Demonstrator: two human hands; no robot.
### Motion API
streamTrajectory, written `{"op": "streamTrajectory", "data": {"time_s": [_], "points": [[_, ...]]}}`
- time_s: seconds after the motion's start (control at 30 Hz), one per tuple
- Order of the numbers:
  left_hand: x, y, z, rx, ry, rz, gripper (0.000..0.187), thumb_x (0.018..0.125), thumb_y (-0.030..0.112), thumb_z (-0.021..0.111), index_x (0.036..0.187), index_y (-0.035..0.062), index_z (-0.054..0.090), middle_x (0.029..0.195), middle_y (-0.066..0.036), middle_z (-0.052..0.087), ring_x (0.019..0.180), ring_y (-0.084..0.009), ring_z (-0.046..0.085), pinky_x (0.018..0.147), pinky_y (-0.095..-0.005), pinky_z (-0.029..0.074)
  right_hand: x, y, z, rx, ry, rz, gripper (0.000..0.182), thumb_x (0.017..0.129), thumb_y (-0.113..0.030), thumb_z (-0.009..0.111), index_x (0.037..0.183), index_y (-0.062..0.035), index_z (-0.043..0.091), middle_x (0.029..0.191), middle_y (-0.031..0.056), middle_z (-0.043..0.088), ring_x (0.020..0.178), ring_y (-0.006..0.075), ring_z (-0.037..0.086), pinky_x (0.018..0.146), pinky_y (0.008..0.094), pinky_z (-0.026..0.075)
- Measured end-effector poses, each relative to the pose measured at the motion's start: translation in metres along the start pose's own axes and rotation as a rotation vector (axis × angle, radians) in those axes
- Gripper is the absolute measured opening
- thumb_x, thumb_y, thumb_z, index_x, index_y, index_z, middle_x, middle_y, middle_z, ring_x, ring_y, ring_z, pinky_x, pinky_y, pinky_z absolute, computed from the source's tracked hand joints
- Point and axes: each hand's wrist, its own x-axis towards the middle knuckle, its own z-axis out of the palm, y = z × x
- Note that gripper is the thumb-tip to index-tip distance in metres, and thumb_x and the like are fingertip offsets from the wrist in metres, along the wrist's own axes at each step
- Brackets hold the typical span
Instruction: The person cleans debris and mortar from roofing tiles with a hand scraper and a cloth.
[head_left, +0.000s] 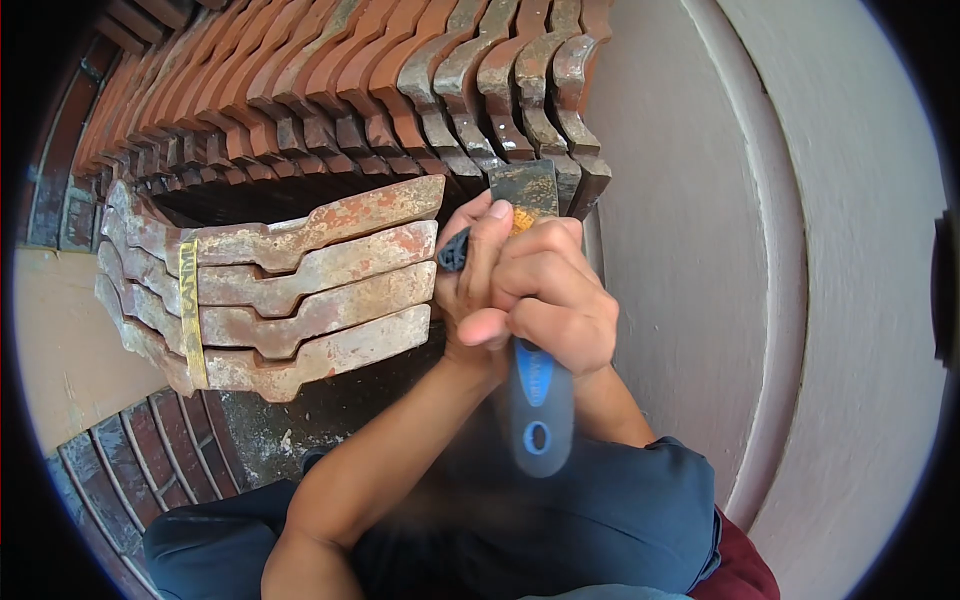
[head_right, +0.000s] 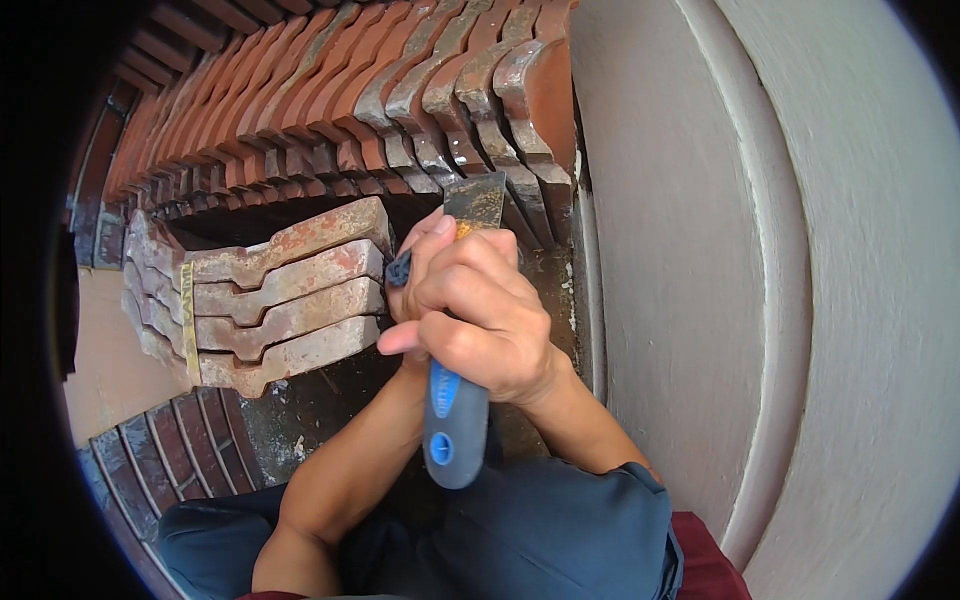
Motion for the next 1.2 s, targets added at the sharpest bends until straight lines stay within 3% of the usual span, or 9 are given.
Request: {"op": "streamTrajectory", "data": {"time_s": [0.03,0.2,0.47,0.57,0.67,0.87,1.03,1.2], "points": [[-0.001,0.002,0.002,-0.027,0.013,-0.036,0.034,0.102,0.028,0.053,0.113,-0.0038,0.06,0.097,-0.008,0.063,0.086,-0.0151,0.059,0.078,-0.029,0.05,-0.003,0.001,0.005,-0.017,0.023,0.002,0.03,0.064,-0.021,0.081,0.072,-0.0077,0.056,0.07,0.0034,0.055,0.066,0.0219,0.055,0.066,0.0334,0.041],[-0.005,0.016,0.006,-0.136,0.043,-0.163,0.032,0.102,0.028,0.053,0.112,-0.0019,0.06,0.093,-0.006,0.063,0.086,-0.0124,0.059,0.077,-0.0276,0.049,-0.003,-0.002,0.006,-0.048,-0.004,0.001,0.031,0.063,-0.021,0.082,0.074,-0.0076,0.056,0.071,0.0037,0.056,0.066,0.0216,0.055,0.066,0.0326,0.039],[0.001,-0.009,-0.002,-0.151,-0.01,-0.165,0.032,0.103,0.03,0.052,0.113,-0.0006,0.058,0.093,-0.004,0.058,0.082,-0.011,0.053,0.075,-0.0284,0.047,-0.003,-0.006,0.003,-0.029,0.007,0.004,0.033,0.062,-0.017,0.083,0.076,-0.0054,0.056,0.072,0.0058,0.057,0.066,0.0223,0.056,0.065,0.0332,0.039],[0.004,-0.01,-0.007,-0.17,-0.026,-0.186,0.034,0.104,0.03,0.05,0.118,-0.0003,0.056,0.097,-0.005,0.058,0.086,-0.013,0.054,0.078,-0.03,0.047,-0.002,-0.001,0.011,-0.09,0.022,0.023,0.038,0.071,-0.02,0.084,0.081,-0.0071,0.05,0.074,0.0065,0.058,0.066,0.0234,0.056,0.065,0.0344,0.044],[0.007,-0.008,-0.012,-0.188,-0.076,-0.188,0.036,0.105,0.031,0.047,0.123,0.0001,0.053,0.1,-0.006,0.058,0.089,-0.0151,0.055,0.081,-0.0317,0.047,-0.001,-0.006,0.015,-0.146,-0.013,0.049,0.037,0.068,-0.02,0.084,0.083,-0.0068,0.052,0.074,0.0064,0.058,0.065,0.0226,0.055,0.066,0.0336,0.044],[0.018,-0.036,-0.032,-0.134,-0.28,0.045,0.042,0.106,0.032,0.043,0.134,0.0007,0.049,0.108,-0.008,0.058,0.096,-0.0191,0.056,0.087,-0.035,0.048,0.001,-0.006,0.018,-0.165,-0.04,0.08,0.038,0.065,-0.02,0.084,0.086,-0.0064,0.054,0.076,0.0053,0.057,0.07,0.023,0.057,0.068,0.0333,0.043],[0.013,-0.049,-0.048,-0.111,-0.406,0.215,0.048,0.108,0.032,0.039,0.143,0.0012,0.046,0.113,-0.01,0.058,0.102,-0.0225,0.057,0.092,-0.0377,0.049,0.0,0.001,0.0,-0.158,-0.249,0.023,0.037,0.074,-0.04,0.077,0.074,-0.0084,0.058,0.077,0.0039,0.055,0.075,0.0229,0.055,0.075,0.0368,0.04],[0.02,-0.039,-0.052,0.006,-0.465,0.213,0.051,0.108,0.033,0.038,0.149,0.0029,0.042,0.117,-0.013,0.057,0.103,-0.0244,0.058,0.093,-0.0405,0.05,-0.011,0.005,-0.001,-0.218,-0.39,-0.018,0.032,0.07,-0.033,0.079,0.074,-0.0096,0.059,0.079,0.0034,0.054,0.079,0.0242,0.056,0.081,0.0395,0.041]]}}
